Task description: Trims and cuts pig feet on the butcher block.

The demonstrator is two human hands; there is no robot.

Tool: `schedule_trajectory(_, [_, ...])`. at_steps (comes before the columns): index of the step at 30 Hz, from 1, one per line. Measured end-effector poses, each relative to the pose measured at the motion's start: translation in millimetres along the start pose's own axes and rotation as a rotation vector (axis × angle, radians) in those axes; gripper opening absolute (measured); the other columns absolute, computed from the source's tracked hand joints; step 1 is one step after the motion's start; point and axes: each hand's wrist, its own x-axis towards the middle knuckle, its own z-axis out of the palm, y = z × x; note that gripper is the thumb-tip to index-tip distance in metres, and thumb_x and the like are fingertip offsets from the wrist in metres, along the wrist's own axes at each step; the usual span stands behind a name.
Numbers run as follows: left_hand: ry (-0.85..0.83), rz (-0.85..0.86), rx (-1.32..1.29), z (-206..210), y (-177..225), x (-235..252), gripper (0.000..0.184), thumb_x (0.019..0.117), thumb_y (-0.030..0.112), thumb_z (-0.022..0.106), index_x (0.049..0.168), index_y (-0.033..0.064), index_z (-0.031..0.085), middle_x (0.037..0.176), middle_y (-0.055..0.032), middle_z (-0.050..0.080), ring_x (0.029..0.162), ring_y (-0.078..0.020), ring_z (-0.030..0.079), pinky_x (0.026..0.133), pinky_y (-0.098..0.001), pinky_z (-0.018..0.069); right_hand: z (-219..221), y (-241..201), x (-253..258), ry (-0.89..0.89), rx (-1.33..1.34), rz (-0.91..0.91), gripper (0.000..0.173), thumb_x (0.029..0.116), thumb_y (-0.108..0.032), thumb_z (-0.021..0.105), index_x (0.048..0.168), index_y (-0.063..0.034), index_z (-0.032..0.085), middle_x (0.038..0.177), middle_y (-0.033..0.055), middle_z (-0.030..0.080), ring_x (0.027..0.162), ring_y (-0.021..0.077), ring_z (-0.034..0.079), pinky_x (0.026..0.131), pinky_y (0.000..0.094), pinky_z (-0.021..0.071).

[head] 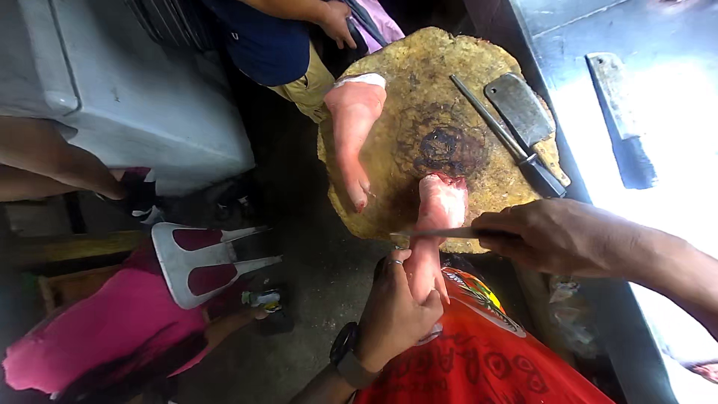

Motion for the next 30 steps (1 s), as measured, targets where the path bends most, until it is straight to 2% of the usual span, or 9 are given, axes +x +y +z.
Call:
schedule_trajectory(3, [0.022,0.028,0.046,-0.4,-0.6,-0.3,0.072,0.0785,0.036,0.077,0.139,0.0062,0.051,0.115,-0.0073,0.068,0.102,-0.0134,0.067,0.088,-0.0342,0.0576,-3.0,8.9,5.2,0.029,-0.1,0.098,0.026,0.1045,-0.05,0.047,0.107,-0.0319,0.066,0.073,-0.0055,0.061,0.065,0.0142,0.064,0.055,0.0413,0.0528])
schedule_trajectory(9, [0.092,0.108,0.131,5.4,0.1,-1.0,0.067,0.0783,0.036,0.077,0.135,0.0071,0.055,0.114,-0.0094,0.069,0.097,-0.0196,0.07,0.081,-0.0406,0.0595,-18.4,-18.7,-2.4,-0.096,-0.102,0.05,0.031,0.1052,-0.054,0.042,0.109,-0.0327,0.065,0.076,-0.0072,0.06,0.068,0.0101,0.063,0.058,0.0376,0.0532])
schedule_trajectory(13, [0.098,0.165,0.153,7.4,5.1,1.1,0.063,0.0813,0.037,0.075,0.133,0.0062,0.056,0.117,-0.0105,0.067,0.097,-0.019,0.07,0.08,-0.0383,0.0602,-28.0,-12.8,-5.1,-0.007,-0.222,0.125,0.026,0.1033,-0.051,0.047,0.099,-0.0321,0.065,0.067,-0.0078,0.056,0.061,0.0114,0.061,0.051,0.0378,0.0502])
schedule_trajectory(16, [0.132,0.221,0.166,10.1,8.4,3.2,0.06,0.0825,0.037,0.075,0.131,0.0054,0.059,0.116,-0.0111,0.068,0.097,-0.0199,0.07,0.08,-0.0379,0.0602,-34.3,-15.3,-7.6,-0.068,-0.161,0.079,0.028,0.1038,-0.054,0.045,0.102,-0.0354,0.065,0.068,-0.0115,0.057,0.061,0.0057,0.06,0.053,0.0338,0.0505])
schedule_trajectory(21, [0.125,0.267,0.186,12.3,10.4,5.6,0.062,0.0798,0.034,0.078,0.131,0.0048,0.06,0.12,-0.0132,0.066,0.097,-0.0222,0.07,0.08,-0.0393,0.0606,-29.8,0.0,-10.2,-0.031,-0.177,0.17,0.024,0.1042,-0.05,0.048,0.099,-0.0326,0.064,0.064,-0.0091,0.056,0.057,0.0095,0.06,0.05,0.0371,0.0494])
schedule_trajectory(24, [0.157,0.298,0.186,15.5,10.3,8.5,0.059,0.0788,0.032,0.078,0.128,0.0047,0.061,0.12,-0.0131,0.066,0.098,-0.0226,0.07,0.081,-0.0386,0.0601,-33.5,-4.9,-17.1,-0.066,-0.089,0.117,0.026,0.1043,-0.053,0.046,0.107,-0.0361,0.066,0.067,-0.0114,0.058,0.06,0.0057,0.06,0.052,0.0349,0.0503])
schedule_trajectory(26, [0.156,0.307,0.188,14.7,9.7,10.1,0.06,0.0781,0.032,0.078,0.129,0.0053,0.061,0.12,-0.0126,0.067,0.1,-0.0223,0.07,0.082,-0.0385,0.06,-30.4,0.2,-15.2,-0.077,-0.05,0.141,0.024,0.105,-0.051,0.047,0.107,-0.0354,0.066,0.067,-0.0099,0.059,0.059,0.0075,0.06,0.052,0.0369,0.0507])
schedule_trajectory(28, [0.126,0.276,0.177,11.7,10.5,9.6,0.064,0.0789,0.034,0.078,0.134,0.0066,0.058,0.122,-0.0113,0.067,0.103,-0.0206,0.069,0.085,-0.0378,0.0594,-22.6,20.2,-11.2,-0.01,-0.107,0.239,0.021,0.1045,-0.048,0.051,0.102,-0.0335,0.066,0.064,-0.007,0.059,0.056,0.0129,0.061,0.049,0.0415,0.0501])
schedule_trajectory(30, [0.121,0.248,0.115,9.4,9.3,9.5,0.072,0.0789,0.036,0.079,0.14,0.0078,0.054,0.124,-0.0099,0.067,0.108,-0.0178,0.068,0.09,-0.037,0.0589,-16.4,35.8,-10.4,0.058,-0.178,0.347,0.018,0.1031,-0.044,0.054,0.101,-0.0306,0.066,0.065,-0.0035,0.06,0.06,0.0187,0.064,0.051,0.0453,0.0502])
